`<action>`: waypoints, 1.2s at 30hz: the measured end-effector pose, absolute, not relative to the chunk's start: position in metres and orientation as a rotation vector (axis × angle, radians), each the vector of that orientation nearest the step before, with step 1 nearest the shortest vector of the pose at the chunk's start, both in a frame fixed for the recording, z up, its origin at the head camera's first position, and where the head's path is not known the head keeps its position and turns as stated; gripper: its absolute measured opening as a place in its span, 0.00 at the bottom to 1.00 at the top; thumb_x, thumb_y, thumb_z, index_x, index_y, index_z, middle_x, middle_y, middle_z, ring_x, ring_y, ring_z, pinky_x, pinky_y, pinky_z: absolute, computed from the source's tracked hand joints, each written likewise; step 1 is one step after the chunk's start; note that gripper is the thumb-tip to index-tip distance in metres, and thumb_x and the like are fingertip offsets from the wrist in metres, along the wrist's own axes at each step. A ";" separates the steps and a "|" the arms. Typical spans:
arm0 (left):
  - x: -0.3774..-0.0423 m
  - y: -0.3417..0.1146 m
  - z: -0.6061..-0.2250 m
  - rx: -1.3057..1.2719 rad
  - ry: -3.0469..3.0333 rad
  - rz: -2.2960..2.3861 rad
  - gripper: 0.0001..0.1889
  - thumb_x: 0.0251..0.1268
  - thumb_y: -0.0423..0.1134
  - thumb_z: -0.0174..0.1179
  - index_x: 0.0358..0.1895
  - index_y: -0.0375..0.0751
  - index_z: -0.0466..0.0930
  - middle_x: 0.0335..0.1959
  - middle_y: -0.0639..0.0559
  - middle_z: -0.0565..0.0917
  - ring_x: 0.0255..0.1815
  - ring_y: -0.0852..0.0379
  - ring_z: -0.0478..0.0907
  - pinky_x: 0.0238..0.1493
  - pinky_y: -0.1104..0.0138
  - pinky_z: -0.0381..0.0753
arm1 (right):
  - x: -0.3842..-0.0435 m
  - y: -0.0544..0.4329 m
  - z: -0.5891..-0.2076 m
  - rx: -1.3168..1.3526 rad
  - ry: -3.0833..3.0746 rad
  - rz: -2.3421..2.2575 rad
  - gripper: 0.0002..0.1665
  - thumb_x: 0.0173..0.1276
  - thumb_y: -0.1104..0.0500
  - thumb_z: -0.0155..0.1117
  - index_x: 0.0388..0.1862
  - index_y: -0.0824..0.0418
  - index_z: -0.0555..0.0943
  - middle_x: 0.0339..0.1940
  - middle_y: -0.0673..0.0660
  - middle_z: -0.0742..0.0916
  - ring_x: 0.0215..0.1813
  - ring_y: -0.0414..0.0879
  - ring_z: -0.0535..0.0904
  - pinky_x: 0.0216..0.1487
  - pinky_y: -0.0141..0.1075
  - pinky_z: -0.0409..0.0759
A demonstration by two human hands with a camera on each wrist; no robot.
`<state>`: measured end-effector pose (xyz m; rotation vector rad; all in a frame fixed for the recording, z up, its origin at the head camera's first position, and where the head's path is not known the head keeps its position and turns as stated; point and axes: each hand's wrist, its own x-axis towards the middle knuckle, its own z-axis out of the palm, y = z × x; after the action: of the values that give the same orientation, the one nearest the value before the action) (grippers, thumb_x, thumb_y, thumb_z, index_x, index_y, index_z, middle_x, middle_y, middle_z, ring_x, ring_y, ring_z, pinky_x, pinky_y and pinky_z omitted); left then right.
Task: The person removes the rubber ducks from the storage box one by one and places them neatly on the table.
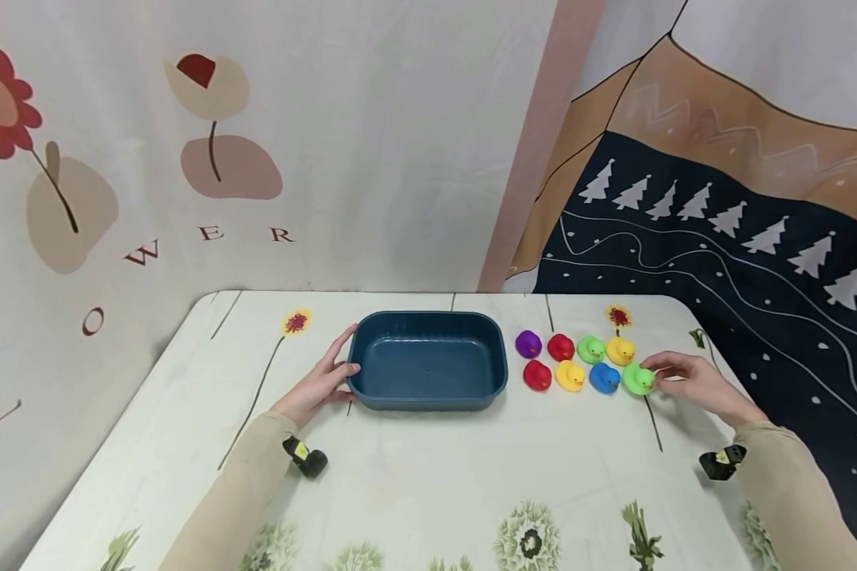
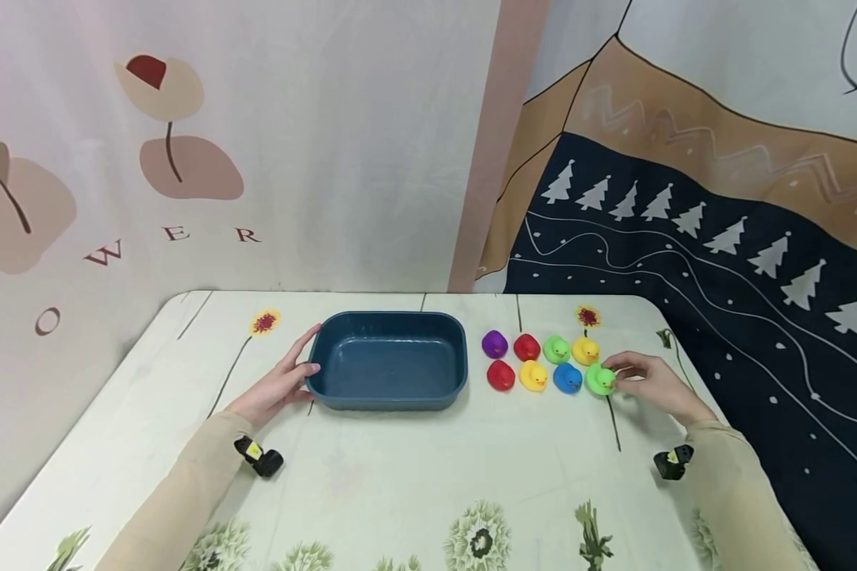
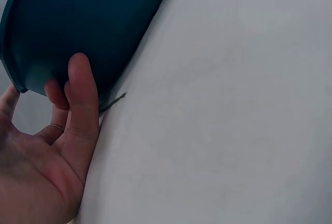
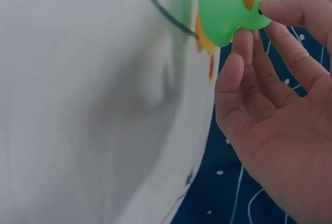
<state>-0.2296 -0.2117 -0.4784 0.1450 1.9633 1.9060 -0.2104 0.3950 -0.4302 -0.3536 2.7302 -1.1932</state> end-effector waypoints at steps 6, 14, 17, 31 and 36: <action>-0.228 -0.213 -0.480 0.157 1.935 1.911 0.38 0.73 0.39 0.51 0.77 0.71 0.41 0.76 0.35 0.42 0.56 0.40 0.72 0.50 0.54 0.78 | -0.209 0.396 -0.439 -0.343 2.728 -1.212 0.18 0.69 0.64 0.61 0.55 0.72 0.76 0.51 0.61 0.80 0.43 0.37 0.76 0.42 0.30 0.75; -0.226 -0.213 -0.480 0.142 1.944 1.893 0.38 0.74 0.40 0.51 0.76 0.72 0.40 0.76 0.36 0.42 0.59 0.38 0.69 0.51 0.54 0.77 | -0.207 0.397 -0.444 -0.301 2.723 -1.225 0.20 0.70 0.63 0.60 0.57 0.73 0.75 0.52 0.58 0.80 0.44 0.37 0.76 0.44 0.29 0.72; -0.226 -0.214 -0.480 0.141 1.947 1.891 0.38 0.74 0.40 0.51 0.76 0.73 0.41 0.76 0.36 0.43 0.58 0.38 0.69 0.50 0.55 0.77 | -0.206 0.398 -0.445 -0.290 2.715 -1.244 0.21 0.69 0.63 0.61 0.57 0.73 0.74 0.52 0.56 0.80 0.44 0.37 0.76 0.44 0.30 0.72; -0.225 -0.217 -0.482 0.173 1.920 1.883 0.38 0.75 0.40 0.49 0.76 0.73 0.38 0.74 0.32 0.48 0.61 0.37 0.67 0.52 0.54 0.77 | -0.196 0.398 -0.448 -0.256 2.777 -1.173 0.27 0.70 0.62 0.59 0.64 0.73 0.67 0.53 0.71 0.78 0.43 0.31 0.74 0.41 0.34 0.77; -0.223 -0.221 -0.479 0.193 1.927 1.859 0.38 0.75 0.43 0.50 0.76 0.75 0.37 0.75 0.33 0.45 0.63 0.35 0.64 0.53 0.52 0.76 | -0.190 0.397 -0.447 -0.245 2.780 -1.156 0.27 0.71 0.63 0.57 0.64 0.75 0.65 0.52 0.73 0.78 0.46 0.38 0.76 0.40 0.33 0.78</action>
<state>-0.2234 -0.2212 -0.4788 0.1934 1.9265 1.8587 -0.1902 0.3970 -0.4469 -0.2450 2.7798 -1.1565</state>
